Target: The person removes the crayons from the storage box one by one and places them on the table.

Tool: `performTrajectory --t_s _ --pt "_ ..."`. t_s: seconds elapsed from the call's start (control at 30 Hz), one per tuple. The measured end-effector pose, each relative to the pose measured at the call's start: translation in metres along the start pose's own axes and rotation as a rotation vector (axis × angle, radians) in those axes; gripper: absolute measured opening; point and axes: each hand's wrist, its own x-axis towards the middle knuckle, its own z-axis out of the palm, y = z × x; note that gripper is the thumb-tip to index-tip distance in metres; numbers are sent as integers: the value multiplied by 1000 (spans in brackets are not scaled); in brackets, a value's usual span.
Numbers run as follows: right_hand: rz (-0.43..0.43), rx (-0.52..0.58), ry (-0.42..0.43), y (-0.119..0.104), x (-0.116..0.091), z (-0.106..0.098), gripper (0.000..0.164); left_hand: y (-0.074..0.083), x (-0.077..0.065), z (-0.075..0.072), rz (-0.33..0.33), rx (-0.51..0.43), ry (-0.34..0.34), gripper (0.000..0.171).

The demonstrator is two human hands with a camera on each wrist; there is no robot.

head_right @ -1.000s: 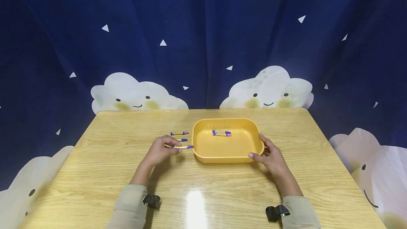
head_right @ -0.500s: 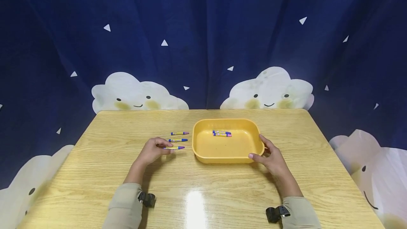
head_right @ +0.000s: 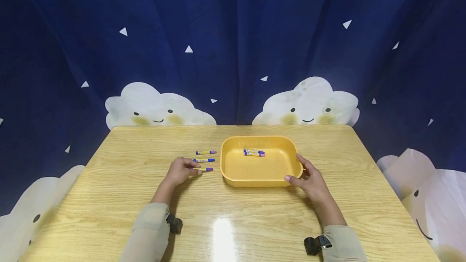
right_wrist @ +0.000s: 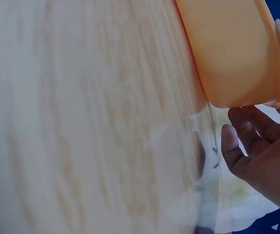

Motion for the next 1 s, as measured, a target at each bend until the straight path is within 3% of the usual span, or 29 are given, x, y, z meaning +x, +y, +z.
performTrajectory --t_s 0.37,0.7,1.0 --pt "-4 44 -13 -1 -1 2 84 1 4 1 -38 120 -18 12" --pt "8 51 -11 0 0 1 85 0 8 0 -64 114 -25 14" --pt "-9 62 -1 4 0 1 85 8 2 -7 -40 100 -57 26"
